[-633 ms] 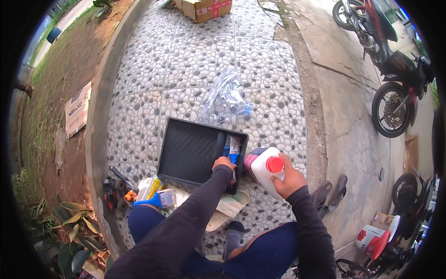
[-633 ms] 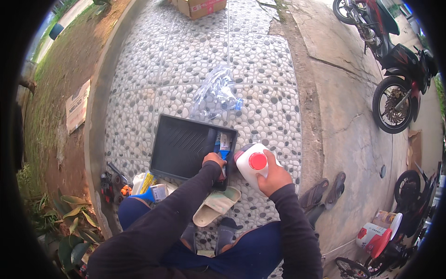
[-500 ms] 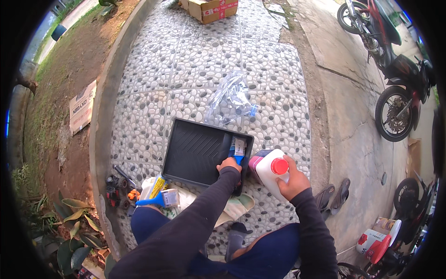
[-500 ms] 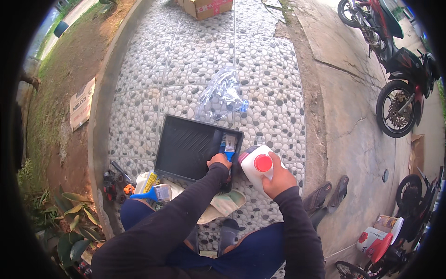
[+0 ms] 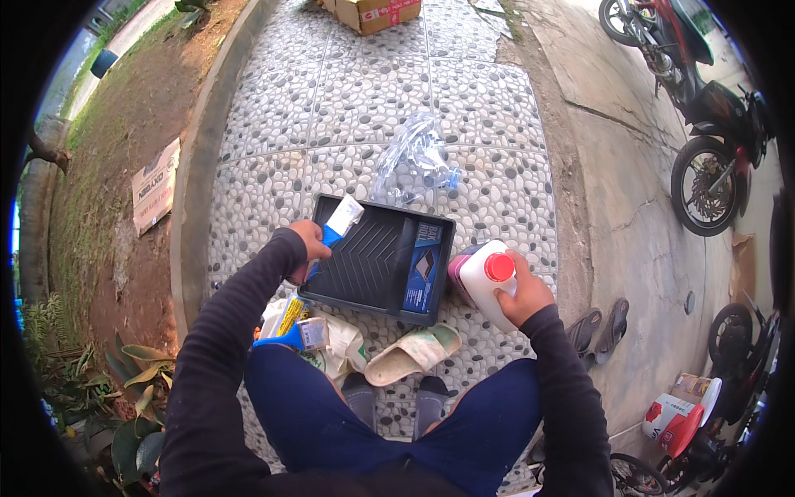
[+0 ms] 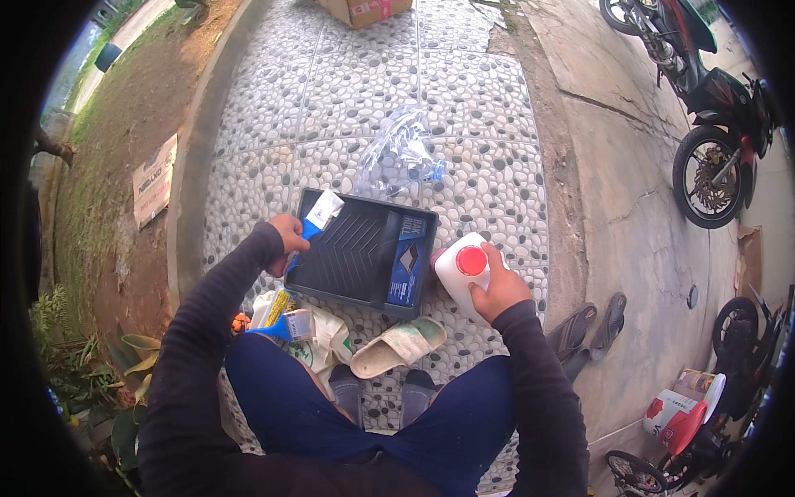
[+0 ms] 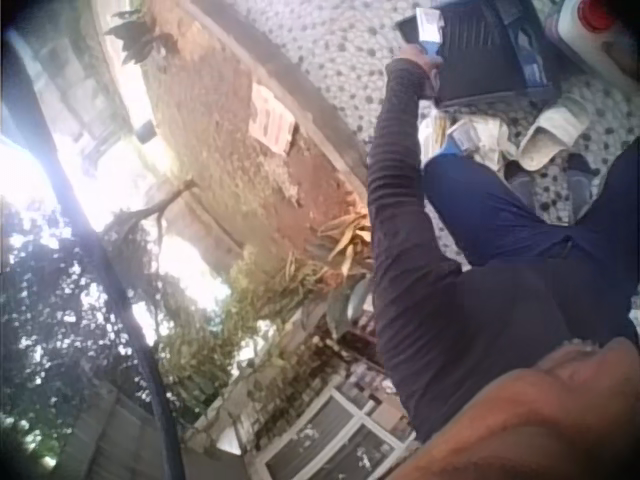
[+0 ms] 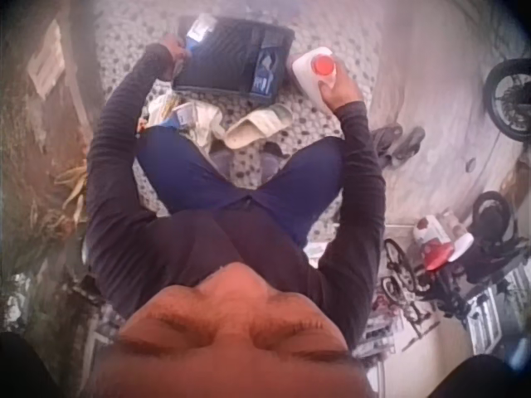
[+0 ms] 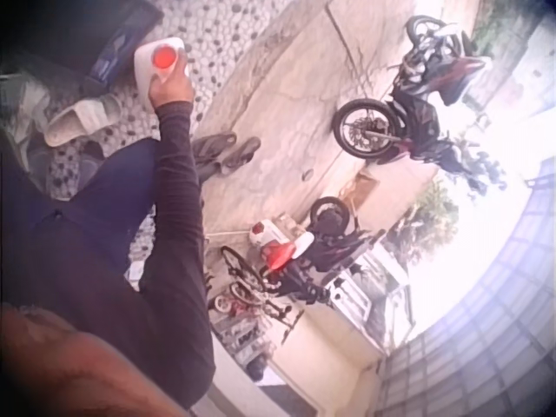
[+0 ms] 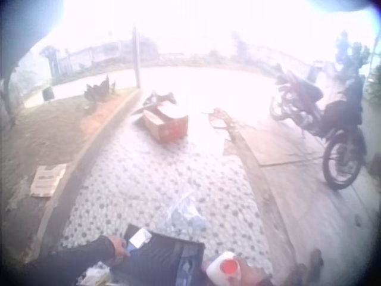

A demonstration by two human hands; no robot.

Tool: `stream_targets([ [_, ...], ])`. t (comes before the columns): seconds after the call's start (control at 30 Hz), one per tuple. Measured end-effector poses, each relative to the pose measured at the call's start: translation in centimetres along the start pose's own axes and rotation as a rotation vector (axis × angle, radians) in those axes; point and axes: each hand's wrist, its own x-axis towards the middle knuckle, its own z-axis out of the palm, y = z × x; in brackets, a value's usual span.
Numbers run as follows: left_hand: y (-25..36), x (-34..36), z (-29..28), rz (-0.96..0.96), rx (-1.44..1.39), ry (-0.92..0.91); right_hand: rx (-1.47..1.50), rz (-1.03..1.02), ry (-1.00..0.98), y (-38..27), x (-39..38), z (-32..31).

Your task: The person sits on a paved outdoor area and prepares painting supplies. They open a white paint container, pour paint into a black tray, and assemble a blue paint roller by attaching it to a handle. The person then carries the tray and roller into a room where another person is painting a wall.

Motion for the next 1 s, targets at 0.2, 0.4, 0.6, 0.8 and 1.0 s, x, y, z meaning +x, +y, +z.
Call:
stream_targets([
  [0.2, -19.3, -10.0, 8.7, -0.419, -0.167, 0.127, 0.005, -0.008, -0.015, 0.4, 0.3, 0.3],
  [0.4, -21.7, -14.8, 19.2, -0.653, -0.205, 0.152, 0.021, -0.087, 0.033, 0.4, 0.2, 0.6],
  [0.6, -10.7, -14.0, 10.0, -0.635, 0.365, 0.300, 0.029, -0.093, 0.032, 0.7, 0.2, 0.5],
  [0.8, 1.4, -6.3, 1.4, 0.391, 0.570, 0.113, -0.011, 0.019, -0.028, -0.2, 0.2, 0.0],
  [1.0, 11.1, 3.1, 14.6, 0.498, 0.533, -0.138, 0.002, 0.011, -0.006, 0.2, 0.4, 0.4],
])
